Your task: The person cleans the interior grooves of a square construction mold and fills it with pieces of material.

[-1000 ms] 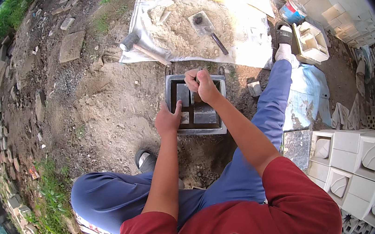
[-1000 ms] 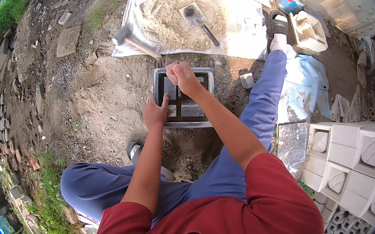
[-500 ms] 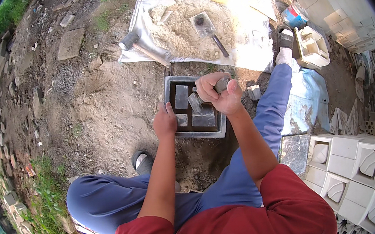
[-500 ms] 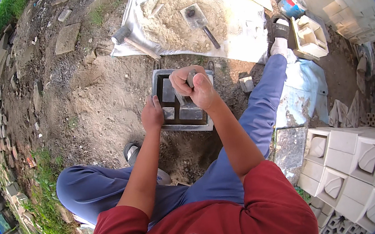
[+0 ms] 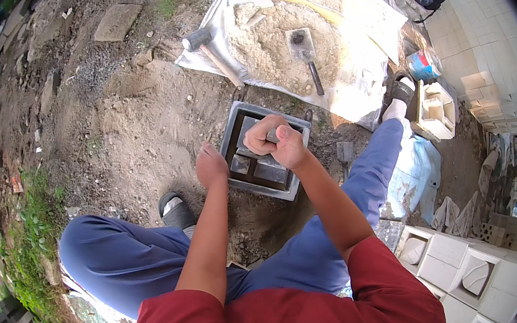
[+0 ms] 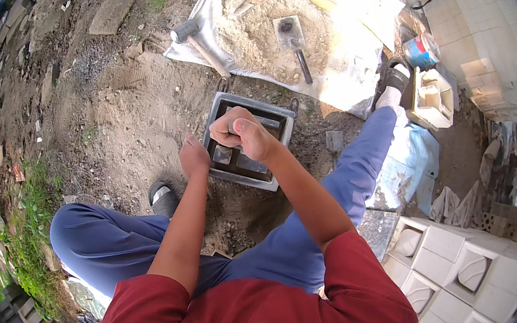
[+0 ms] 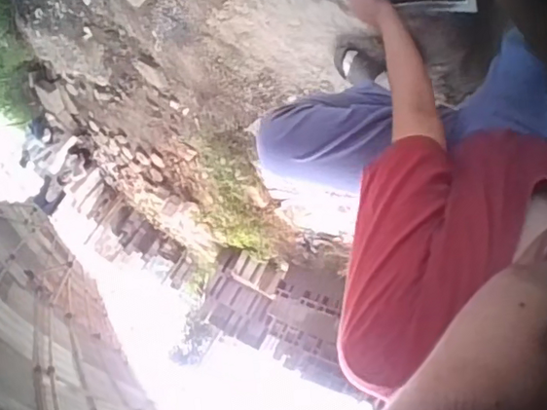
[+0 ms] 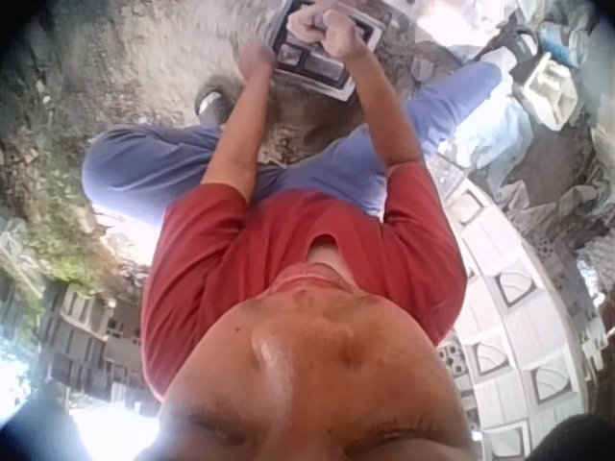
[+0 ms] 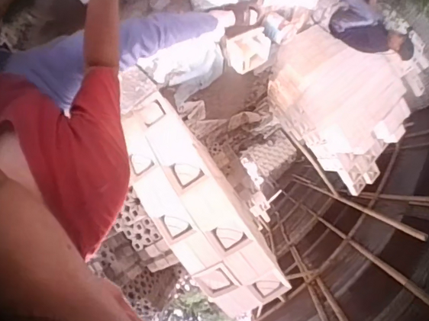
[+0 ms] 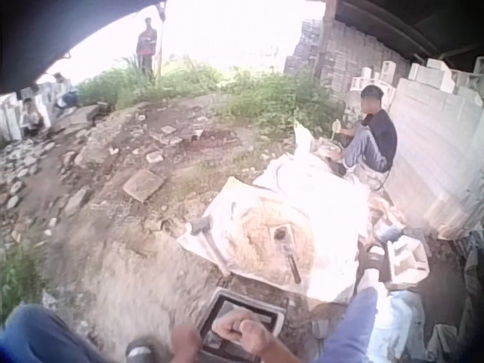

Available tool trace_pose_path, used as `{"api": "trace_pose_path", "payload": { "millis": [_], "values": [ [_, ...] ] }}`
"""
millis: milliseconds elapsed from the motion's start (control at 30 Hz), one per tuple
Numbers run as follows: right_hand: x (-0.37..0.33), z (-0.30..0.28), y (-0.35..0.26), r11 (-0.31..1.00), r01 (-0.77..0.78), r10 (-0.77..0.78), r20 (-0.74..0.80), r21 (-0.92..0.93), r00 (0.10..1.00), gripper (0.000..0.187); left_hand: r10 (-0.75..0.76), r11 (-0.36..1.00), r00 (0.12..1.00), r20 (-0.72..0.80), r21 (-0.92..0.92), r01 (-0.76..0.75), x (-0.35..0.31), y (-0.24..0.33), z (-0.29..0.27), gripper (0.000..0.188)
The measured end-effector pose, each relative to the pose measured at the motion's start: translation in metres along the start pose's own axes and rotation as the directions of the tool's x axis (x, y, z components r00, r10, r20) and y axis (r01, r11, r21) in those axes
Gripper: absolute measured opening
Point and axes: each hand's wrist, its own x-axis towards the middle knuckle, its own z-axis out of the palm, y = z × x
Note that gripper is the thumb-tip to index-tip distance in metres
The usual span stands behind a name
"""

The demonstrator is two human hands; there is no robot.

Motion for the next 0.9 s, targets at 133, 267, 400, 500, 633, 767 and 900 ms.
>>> {"api": "trace_pose_path", "payload": {
  "millis": [133, 267, 400, 500, 633, 767, 900],
  "values": [
    [0.011, -0.004, 0.012, 0.994, -0.102, 0.103, 0.013, -0.043, 0.995, 0.059, -0.150, 0.934, 0.962, -0.230, -0.351, 0.062, 0.010, -0.018, 0.013, 0.062],
    [0.021, 0.007, -0.006, 0.997, -0.071, 0.070, -0.036, -0.036, 0.997, 0.069, -0.196, 0.955, 0.957, -0.214, -0.265, 0.136, 0.005, -0.008, 0.008, 0.055],
    [0.004, -0.005, 0.044, 0.997, -0.026, 0.022, -0.046, -0.076, 0.999, 0.070, -0.170, 0.979, 0.985, -0.022, -0.114, 0.167, 0.002, 0.012, -0.003, 0.051],
    [0.017, 0.002, 0.030, 0.984, -0.101, 0.097, -0.034, -0.149, 0.995, 0.070, -0.155, 0.983, 0.984, -0.089, -0.115, 0.144, 0.004, 0.002, -0.005, 0.047],
    [0.021, 0.006, 0.012, 0.999, 0.012, -0.010, 0.023, -0.053, 1.000, 0.072, -0.172, 0.980, 0.984, -0.037, -0.106, 0.168, 0.001, 0.004, -0.012, 0.050],
    [0.020, -0.006, 0.038, 0.995, -0.023, 0.026, 0.036, -0.092, 0.999, 0.073, -0.155, 0.984, 0.988, -0.021, -0.092, 0.153, 0.002, 0.008, -0.008, 0.049],
    [0.023, 0.004, 0.013, 1.000, -0.009, 0.009, 0.015, -0.013, 1.000, 0.073, -0.167, 0.983, 0.984, -0.054, -0.092, 0.162, 0.003, 0.002, -0.009, 0.050]
  ]
}}
